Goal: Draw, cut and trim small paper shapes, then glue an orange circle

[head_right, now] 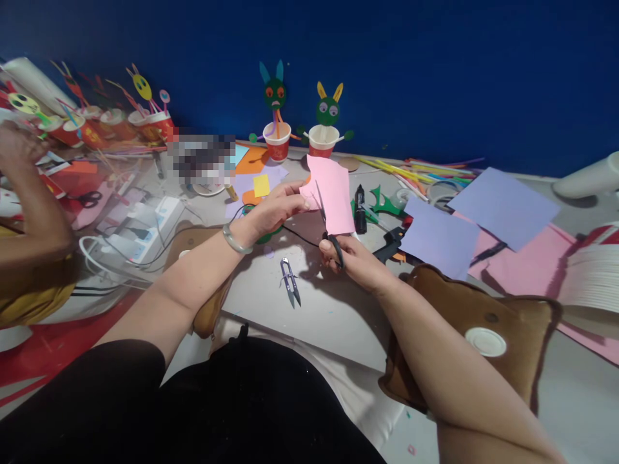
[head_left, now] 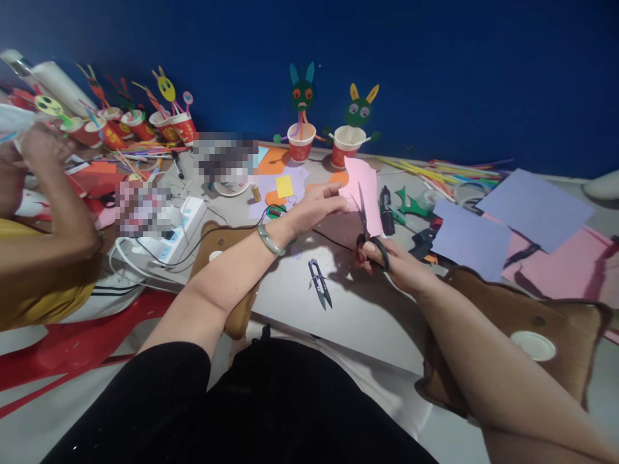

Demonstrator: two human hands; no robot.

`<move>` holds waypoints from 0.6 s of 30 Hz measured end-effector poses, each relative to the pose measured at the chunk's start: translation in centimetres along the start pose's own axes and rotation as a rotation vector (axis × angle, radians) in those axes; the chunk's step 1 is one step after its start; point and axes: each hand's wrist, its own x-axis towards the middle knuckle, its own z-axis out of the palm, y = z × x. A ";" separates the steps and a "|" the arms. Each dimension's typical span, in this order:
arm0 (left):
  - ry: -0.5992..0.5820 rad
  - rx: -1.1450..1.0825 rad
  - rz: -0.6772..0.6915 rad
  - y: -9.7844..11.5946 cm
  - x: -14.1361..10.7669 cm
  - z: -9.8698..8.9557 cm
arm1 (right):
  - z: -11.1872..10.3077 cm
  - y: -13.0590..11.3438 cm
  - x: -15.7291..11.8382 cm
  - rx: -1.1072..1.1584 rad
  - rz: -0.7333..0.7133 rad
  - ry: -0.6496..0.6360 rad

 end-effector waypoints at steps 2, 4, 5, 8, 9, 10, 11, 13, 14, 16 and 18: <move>-0.045 0.005 -0.002 -0.1 0.1 0.0 | 0.0 0.0 -0.1 0.019 0.005 -0.004; -0.063 0.004 -0.001 -0.1 0.1 -0.1 | 0.1 0.1 -0.1 0.028 0.005 -0.004; -0.071 0.002 0.001 -0.2 0.1 -0.1 | 0.1 0.2 -0.1 0.031 0.002 -0.003; -0.081 0.004 0.005 -0.2 0.0 -0.1 | 0.2 0.3 -0.2 0.033 0.005 -0.013; -0.083 0.006 0.004 -0.2 0.0 -0.1 | 0.2 0.4 -0.2 0.032 0.007 -0.014; -0.085 0.009 0.002 -0.2 0.0 -0.1 | 0.2 0.4 -0.2 0.031 0.009 -0.014; -0.089 0.009 0.002 -0.2 0.0 -0.1 | 0.2 0.5 -0.2 0.030 0.009 -0.015; -0.095 0.011 0.002 -0.2 0.0 -0.1 | 0.2 0.5 -0.2 0.030 0.003 -0.019; -0.093 0.011 0.003 -0.1 0.0 0.0 | 0.2 0.5 -0.2 0.032 -0.001 -0.025; -0.084 0.010 0.003 -0.1 -0.1 0.0 | 0.2 0.5 -0.2 0.040 0.001 -0.034; -0.074 0.001 -0.003 -0.2 0.0 -0.1 | 0.3 0.5 -0.2 0.051 0.014 -0.029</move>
